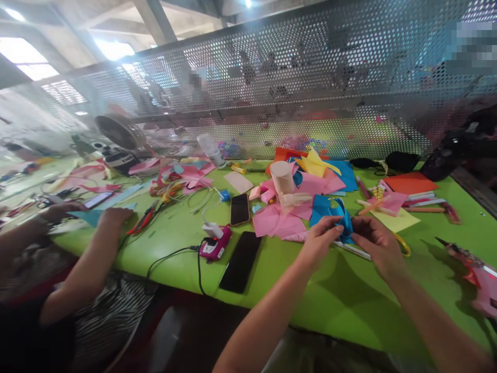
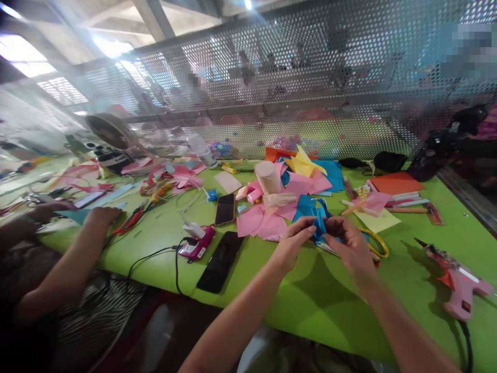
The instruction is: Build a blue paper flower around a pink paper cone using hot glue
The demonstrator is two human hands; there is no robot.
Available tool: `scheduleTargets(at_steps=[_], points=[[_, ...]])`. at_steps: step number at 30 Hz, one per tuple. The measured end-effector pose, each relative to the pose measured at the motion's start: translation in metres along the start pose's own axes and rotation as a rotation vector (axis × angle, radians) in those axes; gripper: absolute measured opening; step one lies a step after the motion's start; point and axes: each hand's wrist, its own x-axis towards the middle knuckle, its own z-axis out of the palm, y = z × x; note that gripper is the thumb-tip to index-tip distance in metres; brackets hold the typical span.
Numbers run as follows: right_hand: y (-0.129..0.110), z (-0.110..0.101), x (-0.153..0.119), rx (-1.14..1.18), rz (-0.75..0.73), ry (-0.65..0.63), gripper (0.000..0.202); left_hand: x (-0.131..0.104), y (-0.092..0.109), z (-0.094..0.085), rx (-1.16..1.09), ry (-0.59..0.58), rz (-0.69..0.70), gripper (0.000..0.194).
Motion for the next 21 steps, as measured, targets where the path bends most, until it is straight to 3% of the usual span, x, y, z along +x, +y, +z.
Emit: scheduleTargets(at_steps=[6, 10, 16, 21], points=[[-0.005, 0.003, -0.006, -0.189, -0.061, 0.063, 0.028, 0.006, -0.008, 0.002, 0.093, 0.091, -0.005, 0.023], [-0.010, 0.004, -0.008, -0.252, -0.087, 0.067, 0.028, 0.005, -0.007, 0.003, 0.113, 0.111, 0.020, 0.027], [-0.005, -0.001, -0.001, -0.061, -0.003, 0.082, 0.041, -0.001, 0.000, 0.003, -0.025, 0.038, -0.049, 0.051], [0.001, -0.004, 0.004, 0.108, 0.105, 0.075, 0.044, -0.001, -0.001, 0.003, -0.030, 0.004, 0.004, 0.053]])
